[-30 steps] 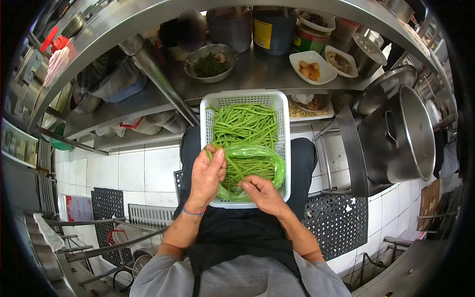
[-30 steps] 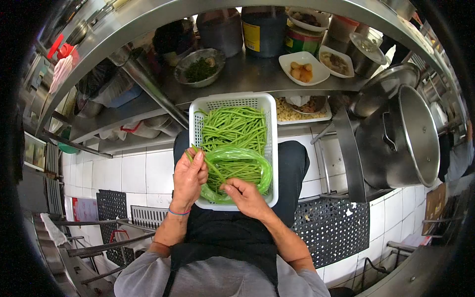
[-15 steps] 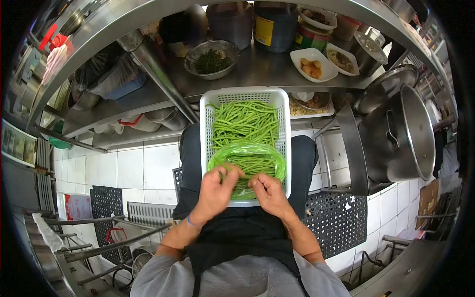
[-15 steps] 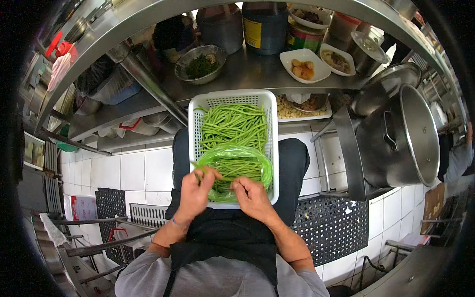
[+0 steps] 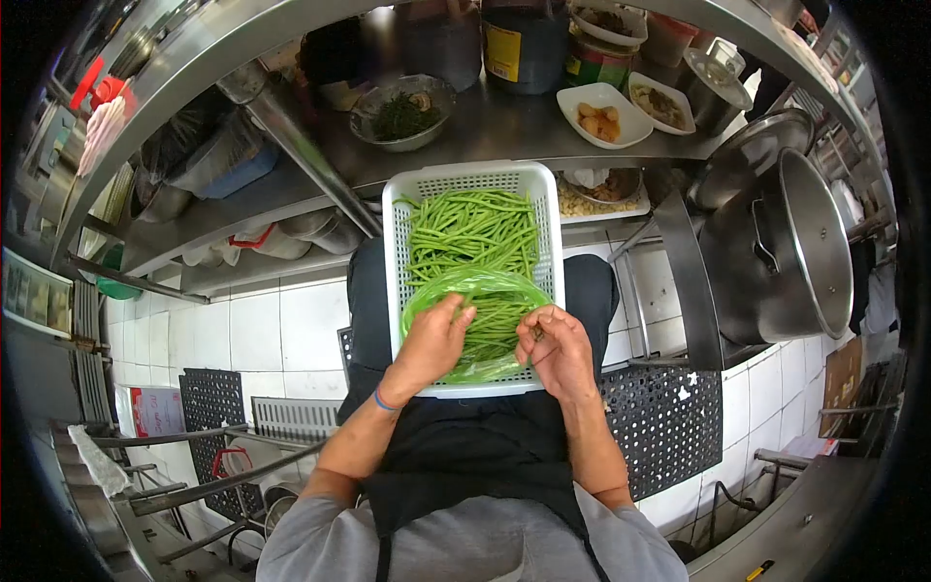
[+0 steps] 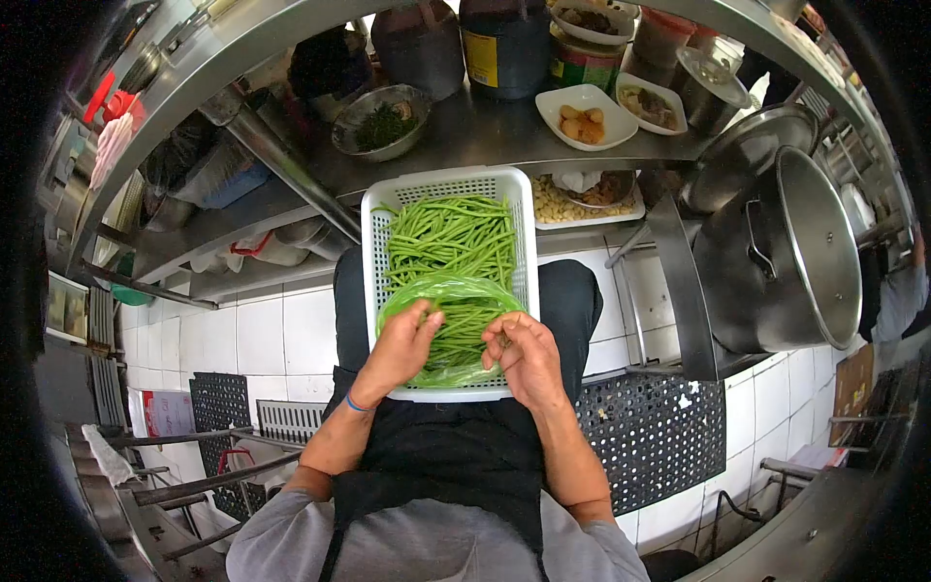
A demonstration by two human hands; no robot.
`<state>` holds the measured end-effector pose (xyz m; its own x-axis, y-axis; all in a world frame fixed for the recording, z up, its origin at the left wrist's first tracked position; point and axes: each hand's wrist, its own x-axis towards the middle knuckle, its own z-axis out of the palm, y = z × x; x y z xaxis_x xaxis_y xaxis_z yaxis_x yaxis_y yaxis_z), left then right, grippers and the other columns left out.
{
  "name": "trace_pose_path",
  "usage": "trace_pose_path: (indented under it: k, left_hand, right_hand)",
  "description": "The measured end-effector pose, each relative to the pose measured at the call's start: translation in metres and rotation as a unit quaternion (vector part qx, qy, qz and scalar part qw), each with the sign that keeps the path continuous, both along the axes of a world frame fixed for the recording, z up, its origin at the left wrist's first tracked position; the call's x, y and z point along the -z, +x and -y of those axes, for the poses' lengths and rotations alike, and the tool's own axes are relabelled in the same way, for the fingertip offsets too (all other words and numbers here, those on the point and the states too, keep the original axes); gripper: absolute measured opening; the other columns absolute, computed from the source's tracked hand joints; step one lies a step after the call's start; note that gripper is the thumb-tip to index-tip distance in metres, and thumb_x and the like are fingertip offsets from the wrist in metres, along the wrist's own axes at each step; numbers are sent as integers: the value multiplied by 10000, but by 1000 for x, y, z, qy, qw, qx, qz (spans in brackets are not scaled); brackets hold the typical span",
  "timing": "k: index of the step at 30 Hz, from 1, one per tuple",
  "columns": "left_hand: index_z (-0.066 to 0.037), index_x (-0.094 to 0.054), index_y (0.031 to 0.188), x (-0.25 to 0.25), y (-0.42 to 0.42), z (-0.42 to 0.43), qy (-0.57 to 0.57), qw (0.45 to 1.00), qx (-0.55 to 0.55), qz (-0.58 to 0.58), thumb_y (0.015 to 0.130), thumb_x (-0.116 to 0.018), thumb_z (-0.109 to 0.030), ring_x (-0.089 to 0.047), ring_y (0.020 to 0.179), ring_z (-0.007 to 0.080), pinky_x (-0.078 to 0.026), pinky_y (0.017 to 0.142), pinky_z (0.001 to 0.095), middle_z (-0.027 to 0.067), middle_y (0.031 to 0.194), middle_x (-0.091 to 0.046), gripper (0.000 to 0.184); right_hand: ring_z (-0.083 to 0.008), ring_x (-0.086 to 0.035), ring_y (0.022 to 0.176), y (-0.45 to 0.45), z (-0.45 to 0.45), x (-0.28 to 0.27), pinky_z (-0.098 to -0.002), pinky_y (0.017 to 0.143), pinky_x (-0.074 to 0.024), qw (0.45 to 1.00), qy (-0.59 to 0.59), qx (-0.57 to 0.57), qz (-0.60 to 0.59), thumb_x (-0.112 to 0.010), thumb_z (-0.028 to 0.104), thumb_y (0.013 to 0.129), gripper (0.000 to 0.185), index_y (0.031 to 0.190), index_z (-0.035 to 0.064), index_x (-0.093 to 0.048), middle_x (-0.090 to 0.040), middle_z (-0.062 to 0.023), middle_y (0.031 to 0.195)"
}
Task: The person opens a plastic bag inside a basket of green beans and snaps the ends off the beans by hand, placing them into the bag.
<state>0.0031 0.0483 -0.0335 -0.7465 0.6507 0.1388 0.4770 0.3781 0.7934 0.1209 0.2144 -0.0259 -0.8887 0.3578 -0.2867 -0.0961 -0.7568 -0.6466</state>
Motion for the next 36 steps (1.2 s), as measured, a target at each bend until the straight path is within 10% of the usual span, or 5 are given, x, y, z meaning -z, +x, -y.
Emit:
trace_pose_path:
  k: [9, 16, 25, 29, 36]
  left_hand:
    - [36, -650, 842, 9, 5, -12, -59, 995, 28, -72, 893, -716, -178, -600, 638, 392, -446, 590, 470, 206, 707, -606, 229]
    - [47, -649, 858, -24, 8, -5, -20, 998, 24, -57, 895, -707, -141, -617, 712, 411, -473, 628, 470, 219, 774, -626, 199]
    - [37, -662, 907, -53, 28, -1, 9, 994, 36, 102, 936, -693, -183, -590, 632, 331, -464, 606, 408, 195, 725, -600, 224]
    - [-19, -642, 957, -33, 27, 1, 151, 957, 0, 246, 1002, -649, -289, -453, 593, 61, -378, 520, 261, -12, 716, -553, 274]
    - [-46, -597, 1027, -41, 11, 10, 250, 883, -71, 391, 1045, -576, -302, -383, 544, 27, -293, 477, 196, -33, 736, -535, 258]
  right_hand:
    - [-280, -647, 695, -8, -14, 9, -366, 629, -523, 768, 637, 49, 39, -607, 45, 949, 178, 1099, -5, -687, -660, -145, 804]
    - [-384, -646, 764, -13, -20, 9, -443, 673, -526, 633, 774, -21, -6, -644, -6, 870, 176, 1043, -1, -676, -640, -194, 830]
    - [-308, -628, 666, -14, -4, 12, -384, 597, -511, 698, 712, 78, -20, -581, -18, 911, 87, 958, -21, -653, -602, -143, 746]
    - [-47, -445, 609, -8, -6, 2, -224, 507, -343, 985, 159, -26, 58, -464, 39, 1021, 204, 1044, -24, -657, -559, 6, 777]
    - [-58, -407, 600, 4, 12, 17, -222, 522, -340, 979, 79, -187, -8, -527, 158, 1046, 263, 1195, -18, -653, -524, 5, 818]
